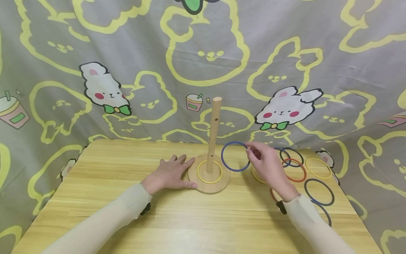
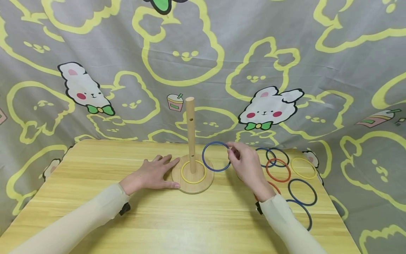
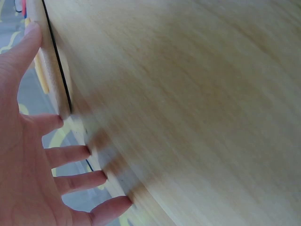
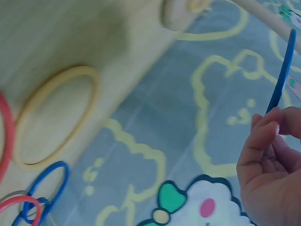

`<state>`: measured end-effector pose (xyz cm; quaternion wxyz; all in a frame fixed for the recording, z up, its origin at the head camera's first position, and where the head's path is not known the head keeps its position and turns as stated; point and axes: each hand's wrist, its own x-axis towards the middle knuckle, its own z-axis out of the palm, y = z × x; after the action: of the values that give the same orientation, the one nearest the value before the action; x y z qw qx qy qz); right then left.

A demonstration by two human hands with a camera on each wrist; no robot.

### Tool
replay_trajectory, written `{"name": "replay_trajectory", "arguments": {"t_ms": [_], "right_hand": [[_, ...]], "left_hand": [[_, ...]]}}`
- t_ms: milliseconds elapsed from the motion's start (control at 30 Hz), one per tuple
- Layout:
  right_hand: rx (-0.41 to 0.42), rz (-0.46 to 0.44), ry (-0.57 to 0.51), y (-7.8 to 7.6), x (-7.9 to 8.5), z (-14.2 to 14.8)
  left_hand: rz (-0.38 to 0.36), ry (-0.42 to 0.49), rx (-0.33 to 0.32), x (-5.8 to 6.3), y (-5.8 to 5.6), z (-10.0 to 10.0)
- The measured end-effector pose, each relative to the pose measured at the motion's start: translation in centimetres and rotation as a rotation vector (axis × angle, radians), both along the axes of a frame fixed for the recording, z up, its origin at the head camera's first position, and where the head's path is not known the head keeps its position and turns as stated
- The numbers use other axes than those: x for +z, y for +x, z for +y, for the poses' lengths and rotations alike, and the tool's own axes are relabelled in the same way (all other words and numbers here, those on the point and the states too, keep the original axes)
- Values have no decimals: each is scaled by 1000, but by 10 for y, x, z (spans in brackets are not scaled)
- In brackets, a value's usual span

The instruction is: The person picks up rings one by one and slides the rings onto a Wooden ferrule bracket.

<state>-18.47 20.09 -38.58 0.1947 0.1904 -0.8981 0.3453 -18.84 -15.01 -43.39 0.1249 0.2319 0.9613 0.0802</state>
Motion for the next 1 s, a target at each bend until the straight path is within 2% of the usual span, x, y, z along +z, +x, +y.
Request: {"name": "replay_trajectory", "arguments": {"t_ms": [167, 467, 700, 1000], "right_hand": [[33, 20, -134, 11, 24, -4], [86, -45, -403, 26, 63, -17], [113, -25, -599, 27, 87, -30], [178, 27, -748, 20, 107, -47]], "left_hand": [[-1, -4, 0, 0, 0, 1], [-11, 6, 2, 1, 1, 0], [-11, 10, 0, 0, 0, -1], [-8, 6, 0, 1, 0, 0]]}}
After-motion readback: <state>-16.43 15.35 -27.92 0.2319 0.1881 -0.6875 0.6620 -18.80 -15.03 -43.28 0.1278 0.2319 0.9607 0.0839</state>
